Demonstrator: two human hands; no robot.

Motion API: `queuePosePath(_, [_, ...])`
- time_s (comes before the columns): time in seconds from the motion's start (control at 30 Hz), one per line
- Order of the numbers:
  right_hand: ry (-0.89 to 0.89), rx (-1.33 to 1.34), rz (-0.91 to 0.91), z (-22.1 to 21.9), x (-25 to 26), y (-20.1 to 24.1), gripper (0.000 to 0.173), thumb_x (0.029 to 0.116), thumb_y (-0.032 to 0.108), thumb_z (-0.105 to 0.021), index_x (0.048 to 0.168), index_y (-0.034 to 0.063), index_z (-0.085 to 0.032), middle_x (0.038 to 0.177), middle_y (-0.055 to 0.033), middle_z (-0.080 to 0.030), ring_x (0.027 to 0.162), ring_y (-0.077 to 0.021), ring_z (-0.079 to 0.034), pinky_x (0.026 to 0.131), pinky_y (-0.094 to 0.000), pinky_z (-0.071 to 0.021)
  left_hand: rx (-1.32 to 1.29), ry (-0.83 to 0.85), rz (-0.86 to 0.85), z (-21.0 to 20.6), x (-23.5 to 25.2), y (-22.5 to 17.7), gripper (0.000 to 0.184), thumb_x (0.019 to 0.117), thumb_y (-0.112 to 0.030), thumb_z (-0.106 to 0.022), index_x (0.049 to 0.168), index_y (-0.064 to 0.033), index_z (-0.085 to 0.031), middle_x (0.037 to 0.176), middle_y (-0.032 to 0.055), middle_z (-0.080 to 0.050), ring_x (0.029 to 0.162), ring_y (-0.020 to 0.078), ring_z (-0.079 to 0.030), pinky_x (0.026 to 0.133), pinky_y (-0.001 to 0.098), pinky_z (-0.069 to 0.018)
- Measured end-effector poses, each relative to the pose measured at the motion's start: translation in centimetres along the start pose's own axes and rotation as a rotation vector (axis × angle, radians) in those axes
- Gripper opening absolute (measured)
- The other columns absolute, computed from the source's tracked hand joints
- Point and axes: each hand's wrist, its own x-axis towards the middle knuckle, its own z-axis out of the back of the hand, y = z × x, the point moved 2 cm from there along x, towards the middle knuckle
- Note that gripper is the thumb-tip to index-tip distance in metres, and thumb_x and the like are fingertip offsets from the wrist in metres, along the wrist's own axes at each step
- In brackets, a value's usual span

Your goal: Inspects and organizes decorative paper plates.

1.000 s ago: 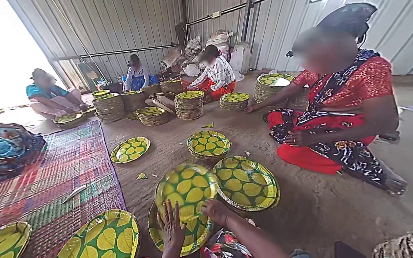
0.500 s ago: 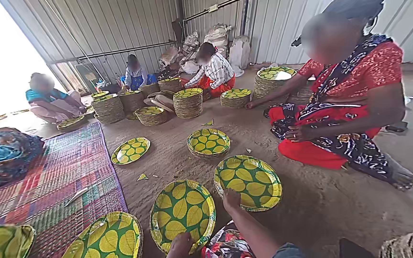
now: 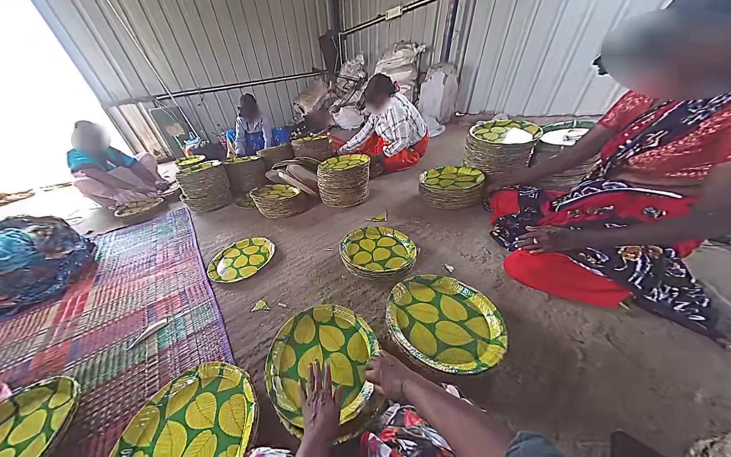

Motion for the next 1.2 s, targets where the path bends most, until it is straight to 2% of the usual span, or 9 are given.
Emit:
queuePosePath(0.1, [-0.098, 0.105, -0.32, 1.4, -1.0, -0.8, 0.04, 0.101, 0.003, -0.052, 0.14, 0.0027, -0.062, 0.156, -0.0192, -0.048, 0.152, -0.0358, -0.035, 0.126, -0.0599, -0.0167, 0.021, 0.35, 0.125, -2.8, 0.3, 1.0, 0.074, 0.1083, -0.047, -0.043, 0.166, -0.0135, -0.013, 0.174, 0.0158, 0.0, 0.161, 0.0359, 0.004, 0.123, 0.0692, -0.0002])
queuePosePath(0.23, [-0.249, 0.181, -0.889, 2.7, -2.7, -3.3, 0.06, 0.1054, 0.023, -0.054, 0.157, -0.0005, -0.036, 0.165, -0.022, -0.033, 0.156, -0.0377, -0.027, 0.123, -0.0646, -0.0202, 0.038, 0.378, 0.15, -4.9, 0.6, 0.3, 0.085, 0.1045, -0.054, -0.048, 0.167, -0.0155, -0.006, 0.173, 0.0138, 0.008, 0.16, 0.0358, 0.01, 0.121, 0.0714, 0.0054])
queuePosePath(0.43, [-0.066, 0.17, -1.06, 2.4, -2.3, -3.4, 0.039, 0.0992, 0.003, -0.057, 0.138, -0.0039, -0.059, 0.154, -0.0251, -0.046, 0.146, -0.0408, -0.042, 0.118, -0.061, -0.0328, 0.043, 0.423, 0.16, -4.4, 0.7, 0.5, 0.086, 0.1042, -0.055, -0.048, 0.167, -0.0169, -0.004, 0.174, 0.0112, 0.01, 0.16, 0.0331, 0.012, 0.122, 0.0699, 0.0051])
queuePosePath(0.63, [-0.449, 0.124, -1.004, 3.2, -3.3, -4.2, 0.035, 0.1088, 0.022, -0.047, 0.132, 0.0055, -0.067, 0.143, -0.0237, -0.058, 0.139, -0.0407, -0.05, 0.114, -0.0631, -0.0345, 0.014, 0.414, 0.161, -3.8, 1.3, 0.3, 0.09, 0.1006, -0.051, -0.059, 0.167, -0.0164, -0.009, 0.174, 0.0117, 0.003, 0.161, 0.0335, 0.006, 0.122, 0.0709, -0.0002])
queuePosePath(0.73, [-0.779, 0.047, -0.697, 3.7, -3.4, -2.5, 0.029, 0.1053, 0.015, -0.054, 0.121, -0.0008, -0.073, 0.134, -0.0254, -0.065, 0.131, -0.0427, -0.058, 0.111, -0.0616, -0.0393, -0.106, 0.116, 0.15, -2.9, 1.2, 0.1, 0.08, 0.1032, -0.039, -0.055, 0.166, -0.0088, -0.015, 0.172, 0.0209, -0.006, 0.16, 0.0379, -0.004, 0.125, 0.0671, -0.0026])
queuePosePath(0.83, [-0.575, 0.016, -0.251, 2.7, -2.6, -0.4, 0.028, 0.1029, 0.004, -0.052, 0.121, -0.0019, -0.072, 0.131, -0.0247, -0.067, 0.128, -0.0415, -0.062, 0.108, -0.0563, -0.0481, -0.167, -0.584, 0.017, -1.0, 1.7, -0.4, 0.068, 0.1021, -0.033, -0.05, 0.154, 0.0094, -0.038, 0.162, 0.0361, -0.028, 0.152, 0.0514, -0.025, 0.122, 0.0699, -0.0132])
queuePosePath(0.9, [-0.293, 0.003, 0.002, 1.2, -1.5, 0.0, 0.029, 0.1038, 0.007, -0.053, 0.124, 0.0026, -0.072, 0.131, -0.0219, -0.068, 0.127, -0.0399, -0.062, 0.108, -0.0554, -0.0481, -0.125, -0.687, -0.026, -0.5, 2.0, -0.3, 0.066, 0.1017, -0.034, -0.044, 0.15, 0.0105, -0.043, 0.158, 0.0365, -0.034, 0.15, 0.0526, -0.031, 0.121, 0.0698, -0.0153])
queuePosePath(1.03, [0.068, -0.012, -0.08, 0.3, -0.2, -0.1, 0.053, 0.1109, 0.042, -0.041, 0.127, 0.0012, -0.07, 0.136, -0.022, -0.064, 0.138, -0.0405, -0.051, 0.124, -0.0631, -0.0178, -0.012, 0.087, 0.066, -2.5, 1.6, 0.5, 0.066, 0.1088, -0.039, -0.044, 0.163, -0.0061, -0.027, 0.171, 0.0207, -0.016, 0.16, 0.0371, -0.01, 0.126, 0.0628, -0.0103])
queuePosePath(1.2, [-0.308, 0.089, -0.765, 2.2, -1.3, -2.9, 0.057, 0.1071, 0.039, -0.052, 0.149, 0.0, -0.051, 0.155, -0.0241, -0.048, 0.148, -0.0399, -0.04, 0.121, -0.0643, -0.0252, 0.014, 0.352, 0.112, -4.3, 1.6, 0.5, 0.08, 0.1069, -0.048, -0.046, 0.167, -0.0133, -0.007, 0.174, 0.0127, 0.004, 0.161, 0.0305, 0.007, 0.124, 0.0657, 0.0044])
